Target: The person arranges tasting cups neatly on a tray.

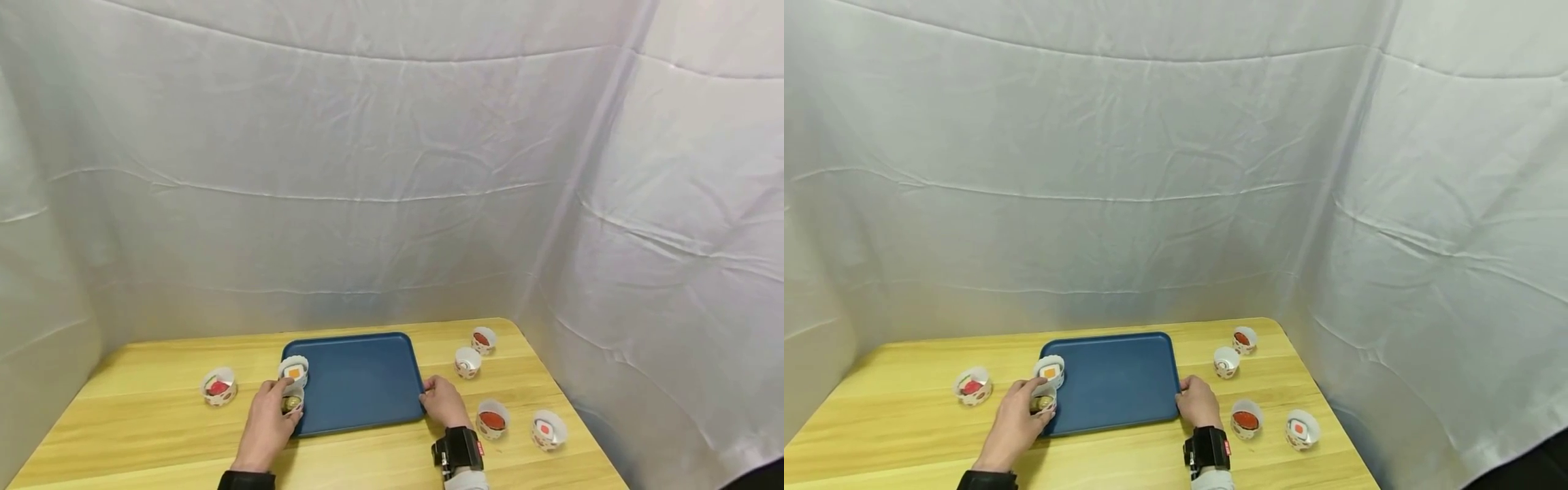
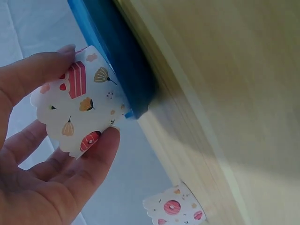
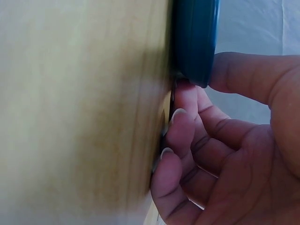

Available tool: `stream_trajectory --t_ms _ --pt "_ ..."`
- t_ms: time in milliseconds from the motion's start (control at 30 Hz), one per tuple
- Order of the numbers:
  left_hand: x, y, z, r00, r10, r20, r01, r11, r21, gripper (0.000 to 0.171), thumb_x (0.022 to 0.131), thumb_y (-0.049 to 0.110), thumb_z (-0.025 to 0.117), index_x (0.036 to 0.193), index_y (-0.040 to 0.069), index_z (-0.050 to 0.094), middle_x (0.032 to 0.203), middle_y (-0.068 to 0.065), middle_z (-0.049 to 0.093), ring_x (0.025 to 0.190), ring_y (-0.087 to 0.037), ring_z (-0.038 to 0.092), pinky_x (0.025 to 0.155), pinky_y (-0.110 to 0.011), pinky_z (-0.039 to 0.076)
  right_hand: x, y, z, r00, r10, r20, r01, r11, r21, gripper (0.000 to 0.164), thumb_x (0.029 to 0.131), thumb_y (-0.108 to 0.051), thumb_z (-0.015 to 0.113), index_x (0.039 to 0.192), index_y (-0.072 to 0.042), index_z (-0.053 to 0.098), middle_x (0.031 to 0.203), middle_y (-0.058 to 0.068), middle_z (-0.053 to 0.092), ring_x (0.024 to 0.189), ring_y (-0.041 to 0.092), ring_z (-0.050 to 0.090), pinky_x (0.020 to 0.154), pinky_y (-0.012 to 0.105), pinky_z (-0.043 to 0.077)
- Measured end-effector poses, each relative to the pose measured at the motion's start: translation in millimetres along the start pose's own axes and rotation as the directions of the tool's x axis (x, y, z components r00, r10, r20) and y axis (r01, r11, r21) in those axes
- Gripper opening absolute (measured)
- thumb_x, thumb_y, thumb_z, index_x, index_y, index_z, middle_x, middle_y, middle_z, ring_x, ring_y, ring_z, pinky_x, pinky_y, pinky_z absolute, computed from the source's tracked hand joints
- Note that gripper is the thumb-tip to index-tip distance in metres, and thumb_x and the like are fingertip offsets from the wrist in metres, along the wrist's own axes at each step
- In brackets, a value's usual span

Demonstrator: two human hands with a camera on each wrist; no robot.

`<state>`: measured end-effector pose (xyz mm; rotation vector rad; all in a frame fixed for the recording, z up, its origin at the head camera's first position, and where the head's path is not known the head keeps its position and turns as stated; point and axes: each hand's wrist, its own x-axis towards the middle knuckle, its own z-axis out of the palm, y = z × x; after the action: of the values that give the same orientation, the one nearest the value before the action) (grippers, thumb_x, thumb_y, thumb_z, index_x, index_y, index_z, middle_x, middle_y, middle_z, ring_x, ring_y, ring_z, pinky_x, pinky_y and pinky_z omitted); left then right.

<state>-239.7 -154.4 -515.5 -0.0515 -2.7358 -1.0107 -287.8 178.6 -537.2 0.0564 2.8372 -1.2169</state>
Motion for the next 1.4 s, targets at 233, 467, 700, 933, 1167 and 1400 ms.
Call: stream_trajectory --t_ms 233,467,700,933,1167,1400 --pt "3.0 -3.5 9.8 0.999 0.029 0.026 -0.030 0.999 0.025 0.054 0.074 -0.003 0.086 0.123 -0.010 0.063 0.116 -0.028 0.060 0.107 -0.044 0.062 0.091 -0.057 0.055 1.0 3.0 0.2 1.000 -0.016 0.006 0.016 1.000 0.011 0.016 0.095 -0.008 0.067 0.109 0.000 0.062 0.086 0.006 0.062 0.075 0.019 0.056 0.065 0.034 0.046" --pt "5.9 -0.9 13.4 0.999 0.017 0.046 -0.018 1.000 0.019 0.056 0.073 -0.004 0.086 0.124 -0.009 0.063 0.118 -0.028 0.059 0.110 -0.045 0.061 0.092 -0.057 0.055 -1.4 2.4 -0.3 1.000 -0.022 0.003 0.022 0.999 0.025 0.016 0.095 -0.008 0.066 0.109 0.000 0.062 0.085 0.007 0.062 0.074 0.019 0.056 0.065 0.034 0.045" --pt "5.9 -0.6 14.4 0.999 0.025 0.046 -0.026 1.000 0.014 0.057 0.074 -0.006 0.085 0.125 -0.010 0.062 0.120 -0.030 0.058 0.110 -0.045 0.061 0.091 -0.057 0.055 -2.2 1.3 -0.2 1.000 -0.024 0.008 0.024 0.999 0.026 0.017 0.096 -0.007 0.066 0.110 0.001 0.062 0.084 0.006 0.059 0.072 0.020 0.053 0.065 0.034 0.044" --pt "7.1 -0.4 15.8 0.998 0.009 0.068 -0.010 1.000 0.011 0.059 0.075 -0.006 0.083 0.129 -0.009 0.060 0.125 -0.033 0.056 0.113 -0.047 0.060 0.092 -0.056 0.055 -0.9 1.2 -1.0 1.000 -0.016 0.005 0.016 1.000 0.019 0.016 0.096 -0.007 0.066 0.109 0.000 0.062 0.083 0.006 0.058 0.072 0.020 0.053 0.065 0.033 0.043" --pt "7.1 -0.8 14.7 0.997 -0.005 0.074 0.003 1.000 0.031 0.061 0.074 -0.004 0.085 0.129 -0.009 0.060 0.124 -0.034 0.056 0.112 -0.048 0.060 0.093 -0.059 0.054 -1.4 0.4 -0.7 1.000 -0.018 0.004 0.018 1.000 0.019 0.014 0.095 -0.007 0.067 0.106 0.000 0.062 0.081 0.006 0.058 0.071 0.020 0.053 0.064 0.033 0.043" --pt "2.8 -3.8 11.1 0.999 0.012 0.043 -0.014 0.999 0.046 0.066 0.069 -0.008 0.084 0.130 -0.007 0.060 0.122 -0.033 0.057 0.109 -0.047 0.061 0.089 -0.059 0.055 -1.4 1.2 -1.4 1.000 -0.022 0.007 0.022 0.999 0.023 0.014 0.096 -0.007 0.066 0.107 0.001 0.061 0.082 0.006 0.058 0.072 0.020 0.053 0.064 0.033 0.043"
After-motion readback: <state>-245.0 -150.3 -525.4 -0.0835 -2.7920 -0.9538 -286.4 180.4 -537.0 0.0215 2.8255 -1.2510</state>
